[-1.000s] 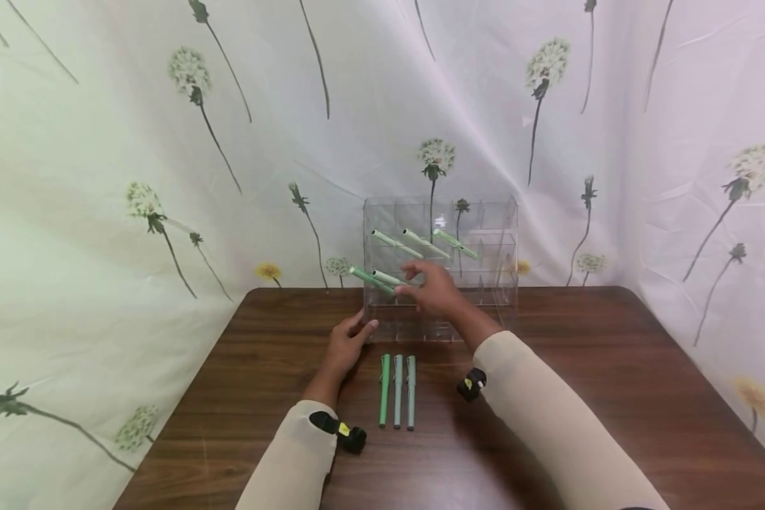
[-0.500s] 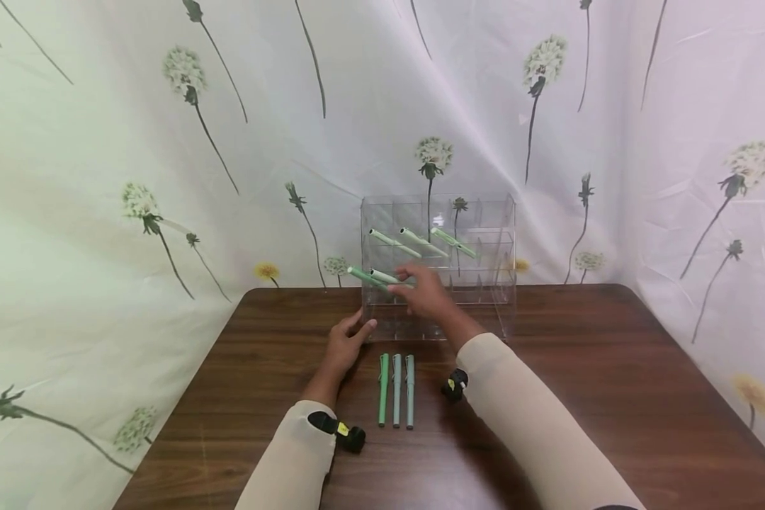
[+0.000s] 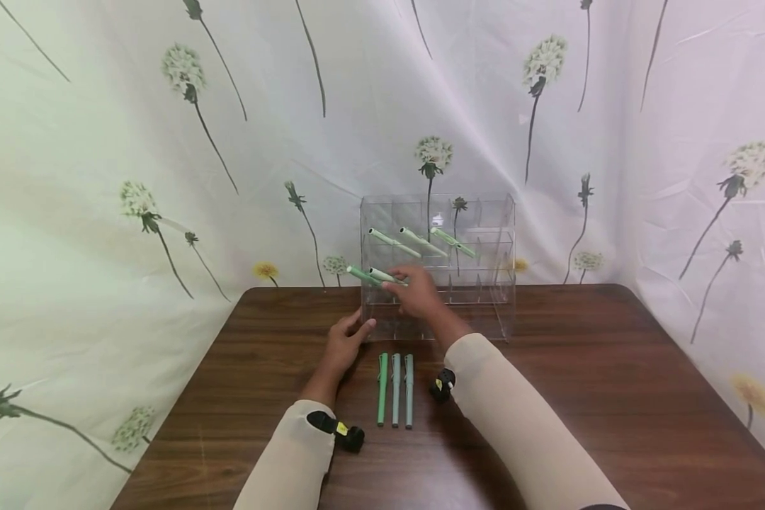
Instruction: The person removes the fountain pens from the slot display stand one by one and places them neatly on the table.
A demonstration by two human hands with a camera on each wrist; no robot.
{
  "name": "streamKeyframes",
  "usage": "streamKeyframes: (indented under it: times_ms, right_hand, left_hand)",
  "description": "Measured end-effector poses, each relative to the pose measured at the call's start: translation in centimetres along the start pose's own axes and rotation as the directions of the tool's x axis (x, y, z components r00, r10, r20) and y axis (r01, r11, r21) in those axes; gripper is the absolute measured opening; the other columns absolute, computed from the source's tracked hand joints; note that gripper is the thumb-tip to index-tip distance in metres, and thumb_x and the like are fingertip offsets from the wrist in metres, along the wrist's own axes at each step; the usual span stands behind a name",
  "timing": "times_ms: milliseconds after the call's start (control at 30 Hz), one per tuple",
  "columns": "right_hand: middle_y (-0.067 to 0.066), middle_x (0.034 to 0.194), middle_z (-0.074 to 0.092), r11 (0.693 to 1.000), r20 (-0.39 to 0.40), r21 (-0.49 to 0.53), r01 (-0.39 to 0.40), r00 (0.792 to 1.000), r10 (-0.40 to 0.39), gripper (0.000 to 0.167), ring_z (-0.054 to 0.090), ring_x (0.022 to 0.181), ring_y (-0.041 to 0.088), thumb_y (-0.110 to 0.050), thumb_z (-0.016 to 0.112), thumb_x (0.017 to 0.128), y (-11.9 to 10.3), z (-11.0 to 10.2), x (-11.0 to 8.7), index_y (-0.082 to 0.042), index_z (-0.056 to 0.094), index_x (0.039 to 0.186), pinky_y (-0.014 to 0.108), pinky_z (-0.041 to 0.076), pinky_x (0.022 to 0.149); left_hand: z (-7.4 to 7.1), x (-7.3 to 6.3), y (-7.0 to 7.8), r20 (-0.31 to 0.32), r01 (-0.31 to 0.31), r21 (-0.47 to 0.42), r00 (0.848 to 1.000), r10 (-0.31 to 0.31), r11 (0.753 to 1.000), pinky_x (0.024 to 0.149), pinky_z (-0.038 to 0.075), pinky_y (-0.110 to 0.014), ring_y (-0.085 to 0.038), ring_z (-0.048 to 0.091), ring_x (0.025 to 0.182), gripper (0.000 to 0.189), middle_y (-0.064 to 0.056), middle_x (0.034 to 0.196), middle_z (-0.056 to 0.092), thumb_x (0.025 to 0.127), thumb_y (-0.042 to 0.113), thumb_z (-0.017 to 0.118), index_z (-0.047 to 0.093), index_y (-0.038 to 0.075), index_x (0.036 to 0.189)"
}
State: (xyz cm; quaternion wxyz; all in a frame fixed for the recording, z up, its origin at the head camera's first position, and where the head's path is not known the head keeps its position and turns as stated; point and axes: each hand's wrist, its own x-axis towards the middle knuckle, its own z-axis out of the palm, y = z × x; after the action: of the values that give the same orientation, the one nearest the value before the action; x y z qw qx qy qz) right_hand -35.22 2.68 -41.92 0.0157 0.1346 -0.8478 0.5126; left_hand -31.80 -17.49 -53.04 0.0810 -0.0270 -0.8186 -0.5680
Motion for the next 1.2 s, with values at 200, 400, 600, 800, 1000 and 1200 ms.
streamKeyframes:
  times_ms: [200, 400, 600, 800, 1000, 1200]
  right_hand:
    - [0.020, 0.138, 0.067, 0.999, -0.040, -0.012, -0.033, 0.999, 0.032, 0.037, 0.062, 0.054, 0.012, -0.019, 0.075, 0.106, -0.4, 0.4, 0.1, -0.007, 0.072, 0.140, 0.028, 0.057, 0.056]
    - [0.022, 0.140, 0.068, 0.997, -0.081, 0.024, -0.074, 0.994, 0.075, 0.031, 0.060, 0.054, 0.012, -0.017, 0.073, 0.107, -1.0, 0.8, -0.1, -0.006, 0.074, 0.135, 0.028, 0.056, 0.055]
    - [0.021, 0.139, 0.069, 0.993, -0.090, 0.054, -0.108, 0.990, 0.112, 0.027, 0.060, 0.055, 0.015, -0.017, 0.069, 0.109, -1.4, 0.9, 0.0, -0.006, 0.075, 0.134, 0.029, 0.052, 0.054]
    - [0.017, 0.131, 0.070, 0.993, -0.096, 0.066, -0.098, 0.990, 0.104, 0.026, 0.059, 0.056, 0.017, -0.018, 0.066, 0.111, -1.7, 0.7, 0.1, -0.008, 0.076, 0.133, 0.028, 0.050, 0.052]
    - [0.018, 0.130, 0.071, 0.999, -0.120, 0.012, -0.033, 0.992, 0.034, 0.028, 0.057, 0.057, 0.014, -0.018, 0.067, 0.110, -2.0, 0.0, 0.0, -0.006, 0.076, 0.134, 0.028, 0.052, 0.053]
    - [0.017, 0.128, 0.073, 0.992, -0.139, -0.102, 0.071, 0.987, -0.085, 0.028, 0.072, 0.093, 0.025, -0.018, 0.069, 0.109, -2.5, -0.8, 0.0, -0.005, 0.077, 0.132, 0.037, 0.059, 0.079]
  left_hand:
    - [0.0, -0.1, 0.2, 0.014, 0.020, -0.005, 1.000, -0.020, 1.000, 0.126, 0.041, -0.062, -0.040, 0.051, 0.153, 0.062, -0.018, 0.161, 0.058, 0.106, 0.044, 0.074, 0.056, 0.023, 0.161]
    - [0.0, 0.0, 0.2, 0.013, 0.027, -0.003, 1.000, -0.027, 1.000, 0.127, 0.040, -0.062, -0.039, 0.051, 0.154, 0.061, -0.017, 0.162, 0.057, 0.106, 0.044, 0.073, 0.056, 0.024, 0.161]
    - [-0.1, 0.0, 0.2, 0.000, 0.020, 0.006, 1.000, -0.020, 1.000, 0.125, 0.043, -0.061, -0.039, 0.054, 0.152, 0.061, -0.018, 0.160, 0.059, 0.105, 0.043, 0.075, 0.058, 0.023, 0.160]
    - [-0.1, -0.1, 0.6, -0.011, -0.009, -0.002, 1.000, 0.009, 1.000, 0.122, 0.046, -0.061, -0.039, 0.058, 0.147, 0.059, -0.019, 0.156, 0.062, 0.105, 0.041, 0.076, 0.060, 0.021, 0.158]
    - [-0.1, -0.1, 0.6, -0.008, -0.003, -0.003, 1.000, 0.003, 1.000, 0.123, 0.045, -0.060, -0.040, 0.056, 0.148, 0.060, -0.020, 0.157, 0.061, 0.105, 0.039, 0.076, 0.059, 0.020, 0.158]
    - [-0.1, -0.1, 0.5, -0.008, -0.006, -0.010, 1.000, 0.006, 1.000, 0.122, 0.046, -0.060, -0.040, 0.058, 0.147, 0.058, -0.021, 0.156, 0.062, 0.105, 0.038, 0.076, 0.059, 0.019, 0.158]
